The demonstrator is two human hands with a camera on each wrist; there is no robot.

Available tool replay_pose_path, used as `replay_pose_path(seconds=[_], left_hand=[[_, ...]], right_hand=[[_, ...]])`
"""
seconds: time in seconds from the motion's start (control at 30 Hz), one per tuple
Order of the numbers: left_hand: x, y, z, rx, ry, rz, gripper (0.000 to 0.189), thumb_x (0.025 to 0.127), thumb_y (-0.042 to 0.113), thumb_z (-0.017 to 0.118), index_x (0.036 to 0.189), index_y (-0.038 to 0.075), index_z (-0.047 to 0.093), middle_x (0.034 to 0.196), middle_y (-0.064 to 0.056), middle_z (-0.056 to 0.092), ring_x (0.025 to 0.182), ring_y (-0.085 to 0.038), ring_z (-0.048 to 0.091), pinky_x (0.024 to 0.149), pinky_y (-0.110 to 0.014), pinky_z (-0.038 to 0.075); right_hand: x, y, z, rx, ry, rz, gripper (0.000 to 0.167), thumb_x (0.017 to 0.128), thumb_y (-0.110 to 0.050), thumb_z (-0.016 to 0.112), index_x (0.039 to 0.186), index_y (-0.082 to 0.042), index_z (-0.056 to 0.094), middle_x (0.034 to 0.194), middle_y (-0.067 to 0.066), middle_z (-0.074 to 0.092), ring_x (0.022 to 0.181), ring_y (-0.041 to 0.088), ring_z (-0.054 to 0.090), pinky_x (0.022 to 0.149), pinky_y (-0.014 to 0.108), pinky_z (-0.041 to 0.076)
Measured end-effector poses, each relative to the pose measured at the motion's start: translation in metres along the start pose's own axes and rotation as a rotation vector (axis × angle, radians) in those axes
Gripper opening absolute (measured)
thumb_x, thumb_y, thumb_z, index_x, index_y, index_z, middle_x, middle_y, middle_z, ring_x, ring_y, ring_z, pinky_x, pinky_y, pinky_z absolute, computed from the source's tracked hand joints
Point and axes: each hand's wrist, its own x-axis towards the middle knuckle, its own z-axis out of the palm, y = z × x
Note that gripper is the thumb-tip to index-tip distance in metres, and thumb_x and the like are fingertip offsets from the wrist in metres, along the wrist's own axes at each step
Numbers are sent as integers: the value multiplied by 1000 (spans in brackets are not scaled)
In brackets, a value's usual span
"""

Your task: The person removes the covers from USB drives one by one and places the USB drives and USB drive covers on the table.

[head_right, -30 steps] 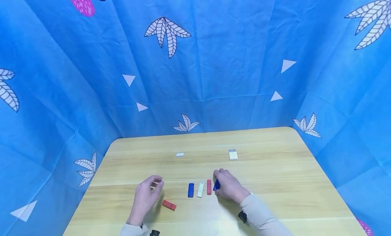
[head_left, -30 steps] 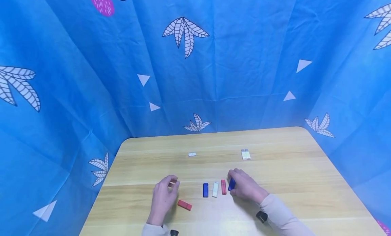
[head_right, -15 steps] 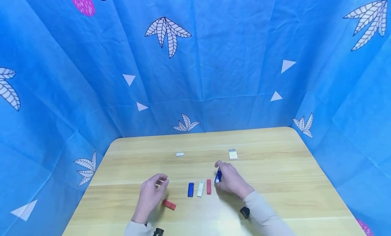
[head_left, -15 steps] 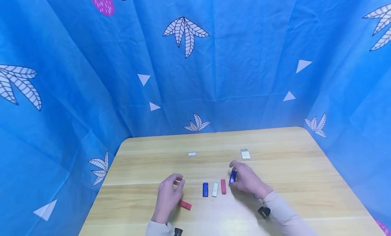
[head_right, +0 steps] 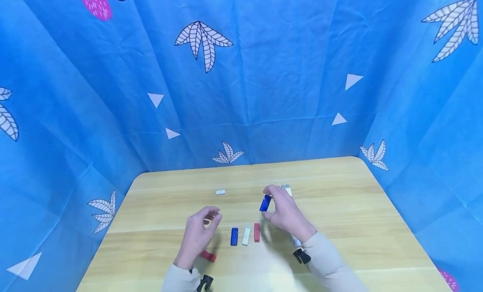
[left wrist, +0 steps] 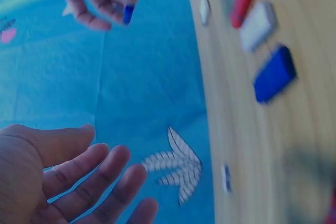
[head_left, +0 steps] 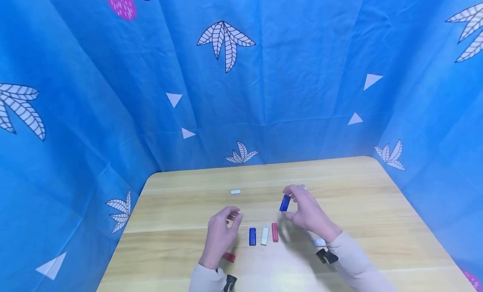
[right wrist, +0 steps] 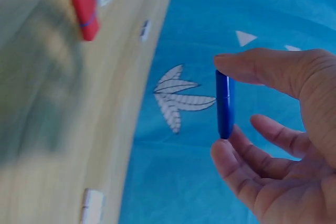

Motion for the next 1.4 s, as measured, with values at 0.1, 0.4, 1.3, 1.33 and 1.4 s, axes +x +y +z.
replay_pose_path(seconds=[0.1,0.4,1.3,1.33,1.4], left_hand=[[3,11,5,-28,-15,25,21,95,21,70,114,10,71,97,-1,77,89,-16,70,79,-38,58],[11,41,20,-113,-135,67,32,102,37,60,118,11,70,102,-1,77,92,-16,70,77,-28,53],[10,51,33,-207,-194,182,18,103,28,60,100,13,70,84,2,73,76,-4,64,74,-20,54],[10,50,32,-206,-193,184,18,103,29,61,100,14,71,84,3,73,76,-3,64,73,-20,54],[9,49,32,-204,-188,192,18,101,30,62,98,15,72,85,4,74,75,-2,63,71,-21,54]], right_hand=[[0,-12,-3,-8,41,-62,62,70,-12,91,123,-3,61,115,10,69,101,25,67,85,41,59],[1,-36,-9,-58,110,-175,64,69,-16,93,124,-7,62,118,6,68,109,21,64,91,38,58],[-7,-43,-7,-167,132,-489,34,75,-11,88,106,-13,74,99,-4,71,94,12,65,81,28,57],[-8,-42,-8,-171,123,-495,32,76,-10,87,105,-13,75,96,-5,72,91,11,65,78,27,57],[-9,-40,-9,-176,99,-508,27,78,-8,85,104,-13,77,90,-7,72,84,8,64,74,23,56]])
